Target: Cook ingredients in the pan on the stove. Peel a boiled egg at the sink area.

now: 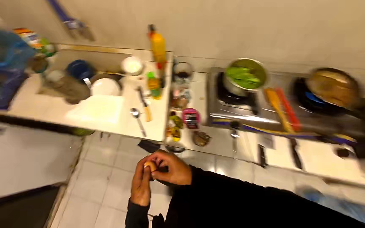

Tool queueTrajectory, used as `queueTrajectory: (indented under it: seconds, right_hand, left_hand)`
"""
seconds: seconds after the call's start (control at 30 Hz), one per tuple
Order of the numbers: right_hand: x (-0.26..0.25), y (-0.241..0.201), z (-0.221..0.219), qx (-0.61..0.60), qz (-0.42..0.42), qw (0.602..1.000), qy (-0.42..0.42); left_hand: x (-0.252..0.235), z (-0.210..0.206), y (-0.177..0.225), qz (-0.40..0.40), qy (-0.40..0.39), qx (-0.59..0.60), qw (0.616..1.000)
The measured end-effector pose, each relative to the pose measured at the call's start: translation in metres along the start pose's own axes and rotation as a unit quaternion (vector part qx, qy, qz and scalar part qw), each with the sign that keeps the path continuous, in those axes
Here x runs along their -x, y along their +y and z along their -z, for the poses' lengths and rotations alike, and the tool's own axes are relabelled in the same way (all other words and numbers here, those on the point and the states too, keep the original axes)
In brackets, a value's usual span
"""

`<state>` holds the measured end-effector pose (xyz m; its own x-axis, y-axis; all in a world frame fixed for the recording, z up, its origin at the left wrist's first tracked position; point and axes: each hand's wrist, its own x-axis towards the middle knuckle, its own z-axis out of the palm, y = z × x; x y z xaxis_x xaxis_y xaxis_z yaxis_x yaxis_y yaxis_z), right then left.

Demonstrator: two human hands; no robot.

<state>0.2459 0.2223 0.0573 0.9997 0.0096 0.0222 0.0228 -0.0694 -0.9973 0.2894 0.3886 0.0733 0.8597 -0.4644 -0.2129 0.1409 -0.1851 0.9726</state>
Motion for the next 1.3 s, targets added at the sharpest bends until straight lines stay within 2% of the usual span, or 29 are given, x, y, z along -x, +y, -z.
queueTrajectory:
  seconds: [0.07,0.17,0.27,0.37,0.47,0.6,0.77,0.9,1.03,1.17,1.3]
  right_hand:
    - [-0.058,0.003,-0.018,-0.015,0.014,1.000,0.015]
    - [-0.141,-0.013,-0.036,-0.028,-0.020,0.999,0.019]
    - [-0.215,-0.023,-0.048,0.020,-0.036,0.998,0.043]
    - [-0.273,-0.018,-0.057,0.028,0.023,0.995,0.092]
    - [-0.325,-0.017,-0.062,0.031,0.046,0.990,0.128]
    - [-0.392,-0.010,-0.065,0.069,0.045,0.982,0.168]
    - [-0.472,-0.010,-0.077,0.168,0.002,0.960,0.225]
    - [-0.520,-0.005,-0.088,0.218,-0.034,0.934,0.281]
    - [-0.550,0.003,-0.094,0.159,-0.071,0.937,0.304]
    - [-0.566,0.008,-0.092,0.127,-0.099,0.930,0.330]
    - [-0.571,0.012,-0.089,0.159,-0.104,0.926,0.327]
  left_hand:
    - [-0.041,0.043,0.008,-0.003,0.008,-0.003,1.000]
    - [-0.099,0.102,0.029,0.014,0.016,-0.013,1.000]
    - [-0.161,0.153,0.046,0.010,-0.003,-0.008,1.000]
    - [-0.219,0.190,0.050,-0.006,-0.022,0.016,1.000]
    - [-0.275,0.220,0.056,-0.028,-0.048,-0.018,0.998]
    - [-0.350,0.259,0.061,-0.039,-0.092,-0.060,0.993]
    - [-0.441,0.306,0.074,-0.002,-0.182,-0.065,0.981]
    - [-0.495,0.336,0.081,0.025,-0.247,-0.059,0.967]
    - [-0.531,0.358,0.073,-0.044,-0.285,-0.102,0.952]
    - [-0.545,0.361,0.069,-0.105,-0.296,-0.174,0.933]
    - [-0.555,0.361,0.071,-0.090,-0.306,-0.204,0.925]
